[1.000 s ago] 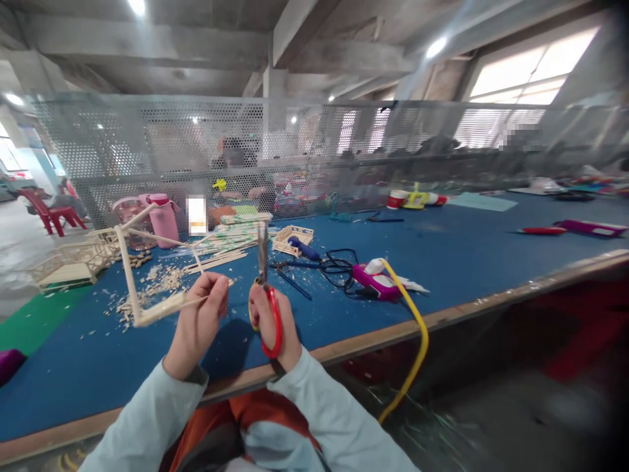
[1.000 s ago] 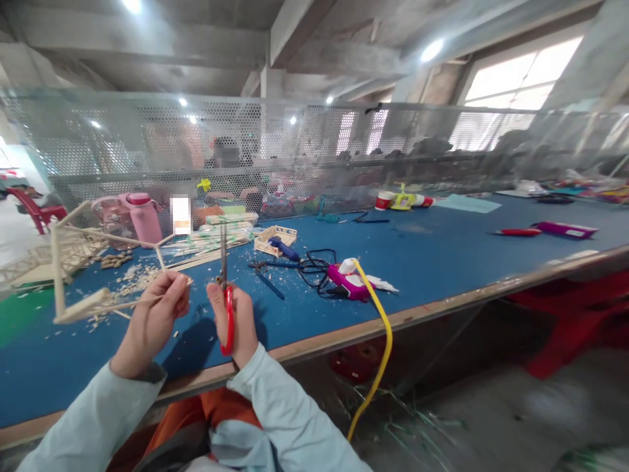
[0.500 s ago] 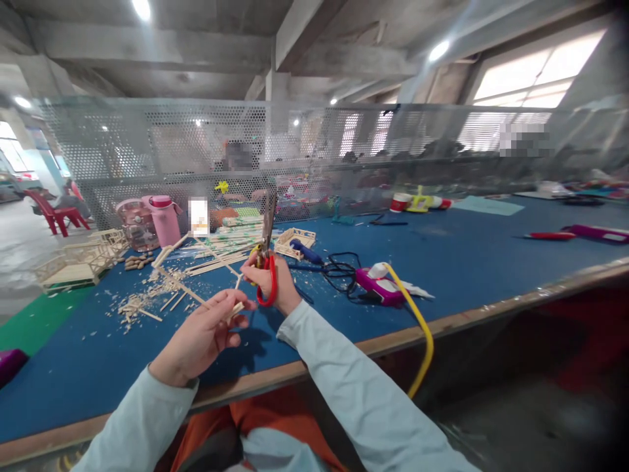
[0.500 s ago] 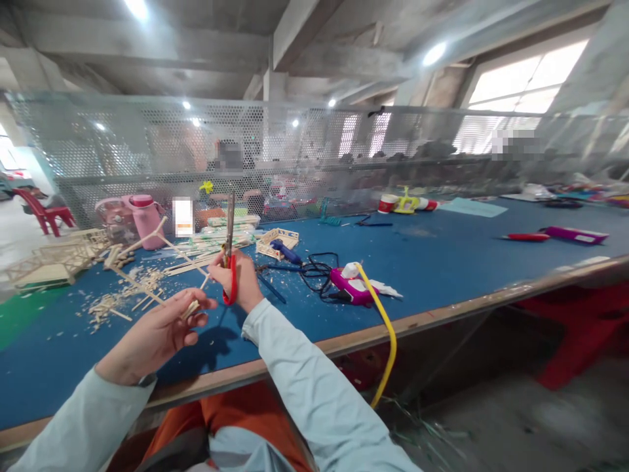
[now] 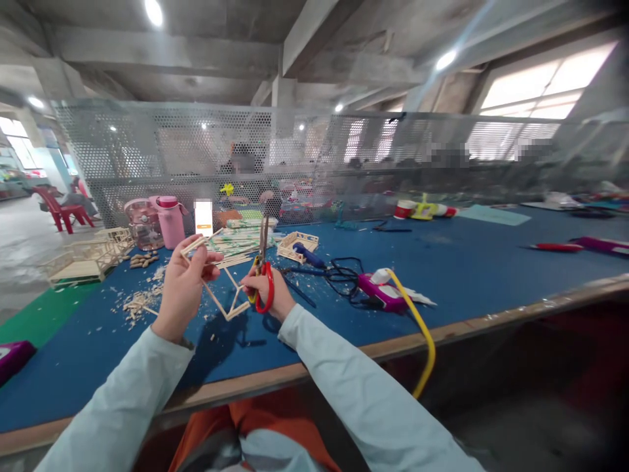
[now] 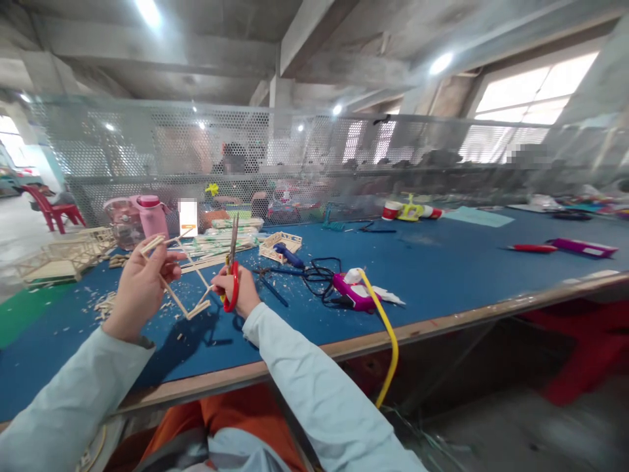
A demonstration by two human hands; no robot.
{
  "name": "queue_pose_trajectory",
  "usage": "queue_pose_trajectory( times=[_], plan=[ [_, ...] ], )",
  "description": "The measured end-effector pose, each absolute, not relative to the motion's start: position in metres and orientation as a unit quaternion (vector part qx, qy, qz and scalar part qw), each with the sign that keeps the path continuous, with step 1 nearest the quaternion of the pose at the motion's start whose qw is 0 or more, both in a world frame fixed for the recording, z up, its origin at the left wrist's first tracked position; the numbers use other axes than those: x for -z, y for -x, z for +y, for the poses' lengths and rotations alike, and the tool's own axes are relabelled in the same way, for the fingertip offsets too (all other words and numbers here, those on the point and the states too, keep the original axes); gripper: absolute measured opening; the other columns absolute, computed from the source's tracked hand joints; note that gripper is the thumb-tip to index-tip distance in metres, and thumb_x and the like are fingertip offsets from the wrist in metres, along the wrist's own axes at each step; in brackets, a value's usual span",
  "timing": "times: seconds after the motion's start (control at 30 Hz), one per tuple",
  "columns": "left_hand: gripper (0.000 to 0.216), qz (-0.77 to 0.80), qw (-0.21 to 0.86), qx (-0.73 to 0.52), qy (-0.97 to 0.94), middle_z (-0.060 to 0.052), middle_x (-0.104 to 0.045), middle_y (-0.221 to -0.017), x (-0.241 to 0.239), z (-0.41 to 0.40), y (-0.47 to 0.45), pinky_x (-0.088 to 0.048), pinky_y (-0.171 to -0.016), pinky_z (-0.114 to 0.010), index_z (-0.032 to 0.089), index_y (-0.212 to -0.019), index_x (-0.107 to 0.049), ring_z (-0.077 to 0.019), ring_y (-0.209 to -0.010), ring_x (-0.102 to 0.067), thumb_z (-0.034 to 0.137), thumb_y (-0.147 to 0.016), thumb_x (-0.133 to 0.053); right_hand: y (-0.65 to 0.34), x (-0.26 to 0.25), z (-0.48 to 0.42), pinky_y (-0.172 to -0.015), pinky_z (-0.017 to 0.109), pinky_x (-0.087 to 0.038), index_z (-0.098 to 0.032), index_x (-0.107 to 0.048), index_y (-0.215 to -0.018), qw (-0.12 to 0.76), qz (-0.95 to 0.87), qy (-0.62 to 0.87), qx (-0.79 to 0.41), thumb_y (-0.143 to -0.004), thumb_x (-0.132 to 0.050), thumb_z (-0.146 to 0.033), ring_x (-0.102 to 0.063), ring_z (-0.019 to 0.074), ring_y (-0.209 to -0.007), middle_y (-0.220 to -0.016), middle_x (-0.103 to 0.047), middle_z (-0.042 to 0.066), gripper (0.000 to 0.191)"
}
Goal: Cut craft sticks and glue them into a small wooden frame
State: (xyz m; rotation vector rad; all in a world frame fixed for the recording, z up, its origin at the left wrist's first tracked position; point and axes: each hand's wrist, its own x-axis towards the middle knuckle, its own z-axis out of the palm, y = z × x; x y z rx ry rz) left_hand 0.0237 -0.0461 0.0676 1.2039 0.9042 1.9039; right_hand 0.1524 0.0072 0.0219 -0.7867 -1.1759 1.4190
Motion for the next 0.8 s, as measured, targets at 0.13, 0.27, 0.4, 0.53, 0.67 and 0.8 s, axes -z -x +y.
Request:
queue_pose_trajectory(
  times=[0.13,0.27,0.4,0.53,0.67,0.8],
  plan=[
    [0.025,0.293,0.338,-0.721,-0.529,0.004,-0.056,-0.066,-0.081,-0.044,-0.033,-0.031,-0.037,-0.015,0.020,-0.082,-0.045,-0.0030,-0.041,-0.042,0.029,-0.069,-0.064,-0.152,-0.022,0.008,-0.043,0.021,-0.039,-0.017,-0.048,-0.063,0.547,-0.505,0.345,-0.572,-0.055,-0.067,-0.031,-0.051,0.0097,-0.045,-0.050,-0.052,-0.003,0.025],
    [0.025,0.272,0.354,-0.739,-0.504,0.005,-0.052,-0.066,-0.086,-0.049,-0.041,-0.029,-0.037,-0.016,0.022,-0.084,-0.046,-0.0031,-0.042,-0.038,0.029,-0.068,-0.064,-0.162,-0.027,0.013,-0.041,0.023,-0.039,-0.018,-0.047,-0.062,0.599,-0.513,0.397,-0.470,-0.067,-0.058,-0.052,-0.043,0.0089,-0.042,-0.049,-0.045,-0.004,0.036],
    [0.018,0.269,0.334,-0.762,-0.485,0.003,-0.054,-0.067,-0.081,-0.052,-0.042,-0.027,-0.037,-0.015,0.021,-0.082,-0.047,-0.0036,-0.043,-0.037,0.034,-0.075,-0.058,-0.177,-0.036,-0.011,-0.043,0.024,-0.041,-0.019,-0.045,-0.065,0.621,-0.531,0.385,-0.430,-0.071,-0.046,-0.064,-0.043,0.0094,-0.043,-0.051,-0.041,-0.004,0.045],
    [0.018,0.240,0.308,-0.750,-0.534,0.005,-0.049,-0.058,-0.076,-0.056,-0.042,-0.033,-0.042,-0.017,0.021,-0.083,-0.049,-0.0047,-0.045,-0.038,0.034,-0.076,-0.059,-0.181,-0.045,-0.060,-0.049,0.023,-0.043,-0.017,-0.049,-0.074,0.547,-0.603,0.298,-0.498,-0.075,-0.038,-0.066,-0.046,0.0100,-0.054,-0.063,-0.045,-0.001,0.051],
    [0.015,0.226,0.283,-0.738,-0.569,0.006,-0.044,-0.055,-0.077,-0.068,-0.043,-0.035,-0.048,-0.018,0.021,-0.082,-0.051,-0.0060,-0.048,-0.040,0.034,-0.078,-0.057,-0.176,-0.053,-0.084,-0.061,0.025,-0.043,-0.017,-0.049,-0.071,0.541,-0.659,0.275,-0.445,-0.076,-0.043,-0.061,-0.047,0.0119,-0.067,-0.072,-0.047,0.001,0.045],
    [0.017,0.344,0.235,-0.698,-0.582,0.003,-0.052,-0.065,-0.078,-0.073,-0.039,-0.038,-0.056,-0.020,0.018,-0.078,-0.056,-0.0080,-0.060,-0.048,0.034,-0.074,-0.061,-0.175,-0.052,-0.091,-0.065,0.027,-0.042,-0.018,-0.051,-0.079,0.581,-0.640,0.262,-0.429,-0.080,-0.040,-0.058,-0.046,0.0127,-0.070,-0.077,-0.047,0.002,0.041]
  ],
)
